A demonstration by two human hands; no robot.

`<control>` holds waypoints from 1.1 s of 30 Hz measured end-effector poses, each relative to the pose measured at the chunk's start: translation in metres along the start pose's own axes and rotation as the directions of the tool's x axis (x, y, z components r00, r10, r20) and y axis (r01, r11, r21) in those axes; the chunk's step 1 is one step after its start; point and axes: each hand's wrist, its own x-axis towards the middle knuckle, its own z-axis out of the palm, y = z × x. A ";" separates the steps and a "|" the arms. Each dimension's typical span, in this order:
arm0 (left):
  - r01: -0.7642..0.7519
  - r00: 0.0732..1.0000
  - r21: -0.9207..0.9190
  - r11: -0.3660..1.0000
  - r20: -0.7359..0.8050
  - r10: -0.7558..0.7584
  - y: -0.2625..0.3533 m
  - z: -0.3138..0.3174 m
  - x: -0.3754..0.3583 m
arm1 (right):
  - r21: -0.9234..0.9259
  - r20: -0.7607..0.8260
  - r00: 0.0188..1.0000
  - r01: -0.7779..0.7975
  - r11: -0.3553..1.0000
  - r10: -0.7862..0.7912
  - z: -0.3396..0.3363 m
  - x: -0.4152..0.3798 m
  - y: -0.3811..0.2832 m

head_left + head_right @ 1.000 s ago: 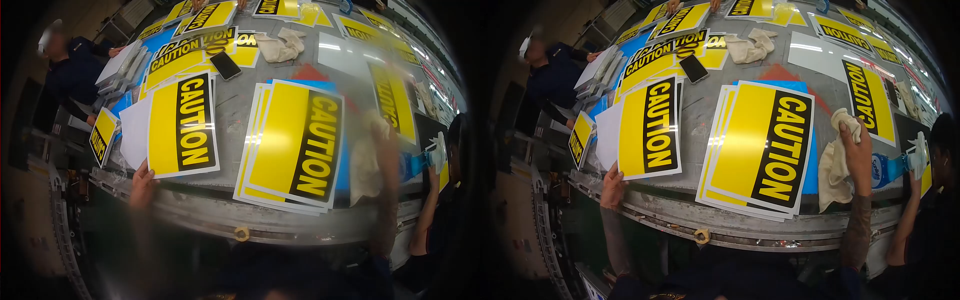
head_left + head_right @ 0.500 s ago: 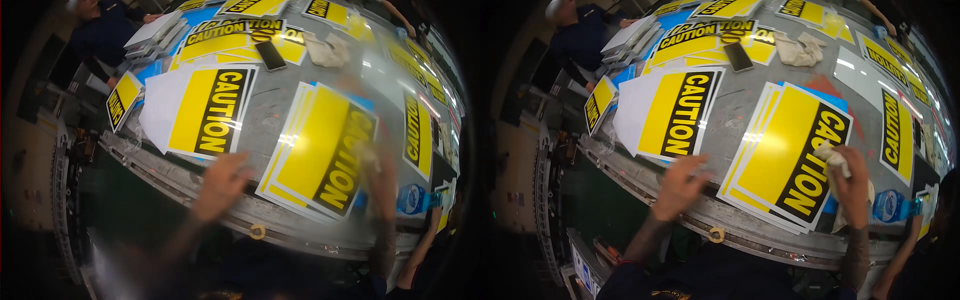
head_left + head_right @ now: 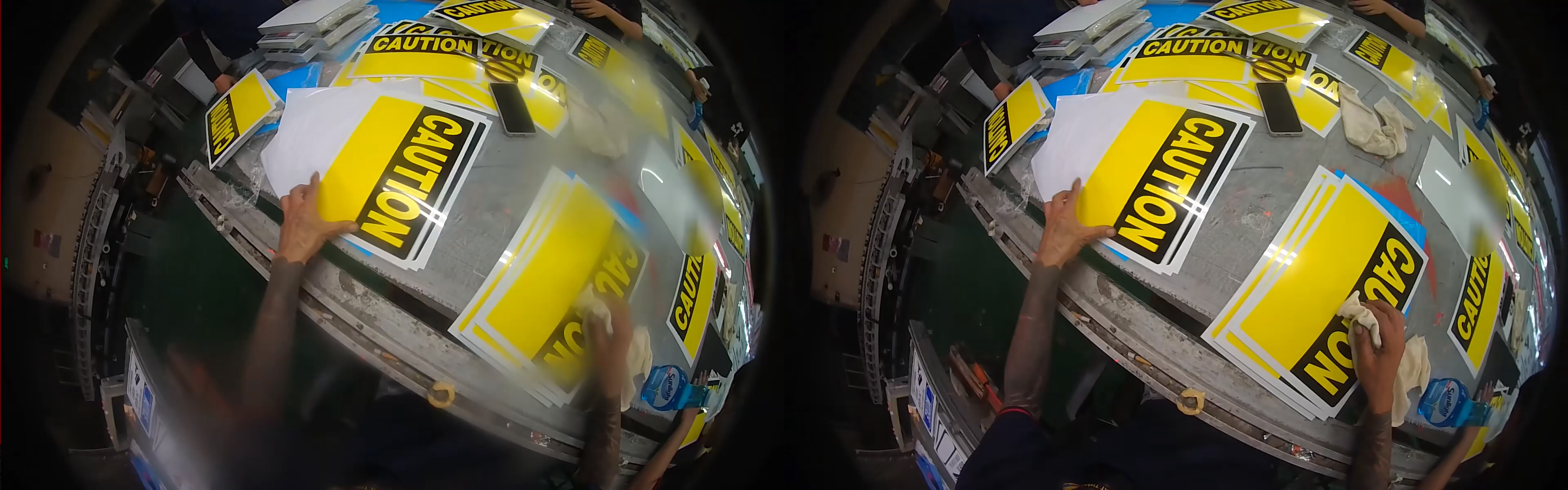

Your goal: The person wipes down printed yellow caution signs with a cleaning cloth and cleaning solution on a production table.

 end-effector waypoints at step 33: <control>-0.077 0.913 -0.931 0.356 0.078 0.400 0.338 0.008 0.052 | -0.013 0.009 0.986 0.169 0.986 -0.168 -0.012 0.002 0.024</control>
